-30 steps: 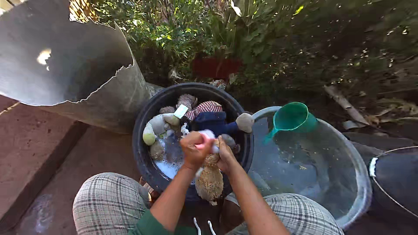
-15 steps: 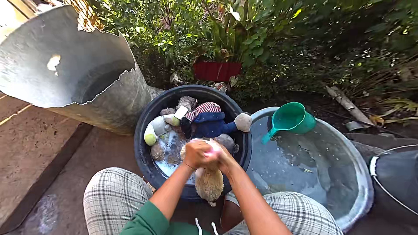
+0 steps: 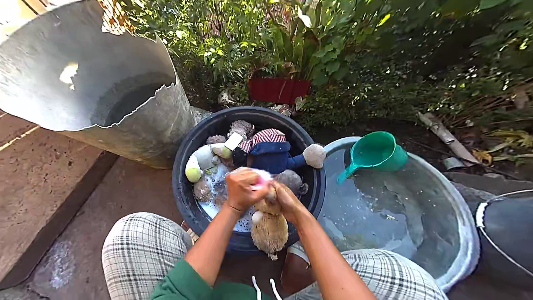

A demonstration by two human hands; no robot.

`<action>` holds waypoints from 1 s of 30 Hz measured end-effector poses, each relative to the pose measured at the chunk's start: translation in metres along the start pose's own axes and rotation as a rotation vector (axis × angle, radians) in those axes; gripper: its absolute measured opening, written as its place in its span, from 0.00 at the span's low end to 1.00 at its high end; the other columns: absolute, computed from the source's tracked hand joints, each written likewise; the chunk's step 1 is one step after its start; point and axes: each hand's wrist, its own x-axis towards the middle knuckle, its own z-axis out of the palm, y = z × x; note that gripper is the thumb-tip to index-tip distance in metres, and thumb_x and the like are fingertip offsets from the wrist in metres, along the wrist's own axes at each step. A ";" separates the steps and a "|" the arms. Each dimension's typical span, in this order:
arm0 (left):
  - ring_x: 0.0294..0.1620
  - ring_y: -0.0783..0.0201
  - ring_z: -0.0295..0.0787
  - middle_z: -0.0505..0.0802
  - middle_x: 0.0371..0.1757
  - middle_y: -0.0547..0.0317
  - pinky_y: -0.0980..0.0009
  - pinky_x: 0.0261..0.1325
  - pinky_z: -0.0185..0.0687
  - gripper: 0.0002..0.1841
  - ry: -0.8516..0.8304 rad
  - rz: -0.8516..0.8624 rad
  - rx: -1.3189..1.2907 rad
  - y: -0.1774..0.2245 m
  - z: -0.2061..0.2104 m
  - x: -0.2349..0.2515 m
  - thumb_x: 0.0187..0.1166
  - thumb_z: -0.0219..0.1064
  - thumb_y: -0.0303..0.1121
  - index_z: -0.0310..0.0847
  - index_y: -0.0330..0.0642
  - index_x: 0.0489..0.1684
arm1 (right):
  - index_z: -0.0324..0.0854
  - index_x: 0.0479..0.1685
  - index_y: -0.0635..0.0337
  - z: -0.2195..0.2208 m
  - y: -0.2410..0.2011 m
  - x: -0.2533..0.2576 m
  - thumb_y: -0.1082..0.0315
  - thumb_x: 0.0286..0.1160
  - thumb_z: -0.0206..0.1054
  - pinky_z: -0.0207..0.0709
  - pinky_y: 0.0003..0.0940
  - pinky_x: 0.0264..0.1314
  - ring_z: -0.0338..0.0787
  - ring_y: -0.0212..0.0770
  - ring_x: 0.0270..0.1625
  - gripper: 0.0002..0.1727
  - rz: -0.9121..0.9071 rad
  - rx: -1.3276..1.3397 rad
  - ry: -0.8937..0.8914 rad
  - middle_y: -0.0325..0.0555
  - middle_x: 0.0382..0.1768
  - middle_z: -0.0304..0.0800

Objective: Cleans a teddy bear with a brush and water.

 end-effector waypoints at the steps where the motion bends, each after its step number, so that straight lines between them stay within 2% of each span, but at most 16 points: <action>1: 0.21 0.63 0.86 0.87 0.15 0.56 0.64 0.30 0.82 0.25 -0.016 0.086 -0.100 0.023 0.003 0.003 0.71 0.69 0.49 0.79 0.41 0.07 | 0.76 0.58 0.67 0.002 -0.005 -0.008 0.63 0.96 0.41 0.76 0.27 0.48 0.79 0.30 0.41 0.20 -0.005 0.046 0.007 0.43 0.41 0.81; 3: 0.19 0.61 0.83 0.83 0.13 0.56 0.63 0.26 0.76 0.26 -0.068 0.160 -0.121 0.037 0.019 -0.005 0.71 0.66 0.52 0.75 0.42 0.07 | 0.78 0.58 0.70 0.003 -0.017 -0.014 0.72 0.94 0.44 0.78 0.21 0.53 0.82 0.24 0.43 0.16 -0.002 0.120 0.009 0.42 0.42 0.85; 4: 0.21 0.57 0.88 0.87 0.15 0.53 0.59 0.27 0.81 0.25 -0.119 0.100 -0.043 0.024 0.021 -0.016 0.70 0.67 0.51 0.78 0.41 0.06 | 0.77 0.61 0.72 0.002 -0.019 -0.014 0.70 0.95 0.43 0.75 0.23 0.53 0.81 0.26 0.43 0.18 0.029 0.138 0.000 0.44 0.44 0.83; 6: 0.34 0.48 0.96 0.95 0.26 0.46 0.46 0.41 0.89 0.23 -0.232 -0.167 0.085 -0.014 0.012 -0.025 0.73 0.68 0.46 0.87 0.34 0.15 | 0.76 0.58 0.63 -0.002 -0.005 -0.001 0.58 0.97 0.41 0.75 0.27 0.38 0.78 0.31 0.33 0.21 0.064 0.124 0.035 0.42 0.37 0.79; 7: 0.34 0.47 0.96 0.94 0.26 0.46 0.44 0.41 0.87 0.23 -0.223 -0.245 0.128 -0.023 0.009 -0.023 0.74 0.68 0.45 0.87 0.34 0.15 | 0.76 0.53 0.59 -0.003 0.003 0.004 0.55 0.97 0.40 0.75 0.27 0.31 0.78 0.32 0.27 0.22 0.059 0.121 0.049 0.40 0.32 0.78; 10: 0.20 0.61 0.85 0.86 0.14 0.55 0.61 0.28 0.81 0.25 -0.036 -0.038 -0.029 0.007 0.007 -0.003 0.71 0.69 0.47 0.79 0.39 0.06 | 0.78 0.50 0.60 0.000 0.000 0.002 0.61 0.96 0.40 0.78 0.25 0.36 0.80 0.28 0.30 0.20 0.035 0.093 0.080 0.38 0.31 0.81; 12: 0.19 0.63 0.82 0.83 0.13 0.57 0.65 0.28 0.77 0.26 -0.051 0.119 -0.200 0.043 0.016 0.003 0.73 0.67 0.51 0.76 0.41 0.07 | 0.79 0.52 0.76 -0.007 0.003 -0.002 0.76 0.92 0.45 0.78 0.24 0.47 0.82 0.29 0.38 0.16 -0.168 0.137 -0.025 0.47 0.37 0.84; 13: 0.17 0.62 0.80 0.81 0.12 0.56 0.65 0.24 0.73 0.26 -0.073 0.137 -0.194 0.042 0.022 -0.001 0.72 0.66 0.50 0.73 0.42 0.05 | 0.77 0.48 0.85 -0.016 0.028 0.017 0.80 0.88 0.46 0.78 0.21 0.43 0.83 0.27 0.38 0.15 -0.505 0.151 -0.160 0.52 0.36 0.85; 15: 0.22 0.54 0.89 0.88 0.17 0.50 0.55 0.29 0.83 0.25 -0.217 -0.044 -0.090 0.010 0.018 -0.018 0.72 0.66 0.47 0.79 0.37 0.07 | 0.82 0.45 0.71 -0.007 -0.001 0.003 0.74 0.91 0.46 0.77 0.26 0.51 0.81 0.28 0.40 0.17 -0.133 0.055 -0.018 0.44 0.37 0.84; 17: 0.29 0.49 0.91 0.91 0.22 0.46 0.45 0.38 0.83 0.25 -0.310 -0.283 -0.025 -0.020 0.008 -0.019 0.75 0.67 0.46 0.83 0.33 0.12 | 0.82 0.34 0.58 -0.009 0.017 0.010 0.68 0.89 0.43 0.81 0.28 0.47 0.85 0.27 0.37 0.20 -0.214 0.058 -0.016 0.35 0.30 0.85; 18: 0.25 0.53 0.88 0.88 0.19 0.49 0.49 0.34 0.81 0.25 -0.248 -0.279 -0.037 -0.022 0.005 -0.014 0.74 0.67 0.46 0.81 0.34 0.10 | 0.82 0.33 0.55 -0.011 0.023 0.012 0.68 0.88 0.42 0.82 0.29 0.47 0.86 0.27 0.37 0.21 -0.271 0.079 -0.039 0.33 0.30 0.85; 20: 0.20 0.65 0.82 0.84 0.14 0.56 0.65 0.28 0.77 0.25 -0.092 -0.090 -0.194 0.007 0.002 0.002 0.72 0.69 0.46 0.77 0.38 0.06 | 0.81 0.35 0.57 -0.007 0.021 0.004 0.70 0.87 0.41 0.82 0.25 0.47 0.86 0.23 0.37 0.20 -0.309 0.103 -0.028 0.31 0.30 0.85; 23: 0.19 0.63 0.81 0.82 0.13 0.55 0.66 0.26 0.75 0.26 -0.107 0.124 -0.320 0.047 0.013 0.004 0.73 0.67 0.49 0.73 0.40 0.06 | 0.82 0.36 0.71 0.001 -0.022 -0.027 0.81 0.87 0.47 0.78 0.17 0.45 0.81 0.20 0.32 0.17 -0.167 0.146 0.031 0.37 0.26 0.82; 25: 0.21 0.55 0.88 0.87 0.16 0.50 0.56 0.28 0.82 0.25 -0.208 0.003 -0.133 0.018 0.018 -0.017 0.72 0.67 0.47 0.78 0.37 0.07 | 0.78 0.29 0.65 -0.004 -0.005 -0.013 0.79 0.84 0.45 0.76 0.19 0.40 0.79 0.22 0.30 0.18 -0.250 0.145 0.006 0.34 0.24 0.79; 27: 0.29 0.49 0.92 0.91 0.21 0.46 0.46 0.37 0.84 0.25 -0.279 -0.226 0.019 -0.018 0.014 -0.024 0.74 0.66 0.46 0.83 0.33 0.11 | 0.79 0.32 0.59 -0.011 0.012 0.002 0.72 0.88 0.42 0.80 0.28 0.43 0.83 0.28 0.33 0.20 -0.236 0.183 -0.002 0.35 0.28 0.81; 30: 0.19 0.59 0.84 0.85 0.14 0.54 0.59 0.27 0.78 0.25 -0.104 -0.107 -0.071 0.004 0.010 -0.009 0.72 0.68 0.47 0.78 0.38 0.06 | 0.80 0.36 0.58 -0.007 0.023 0.010 0.69 0.89 0.39 0.83 0.28 0.45 0.86 0.27 0.37 0.21 -0.240 0.171 0.086 0.36 0.30 0.86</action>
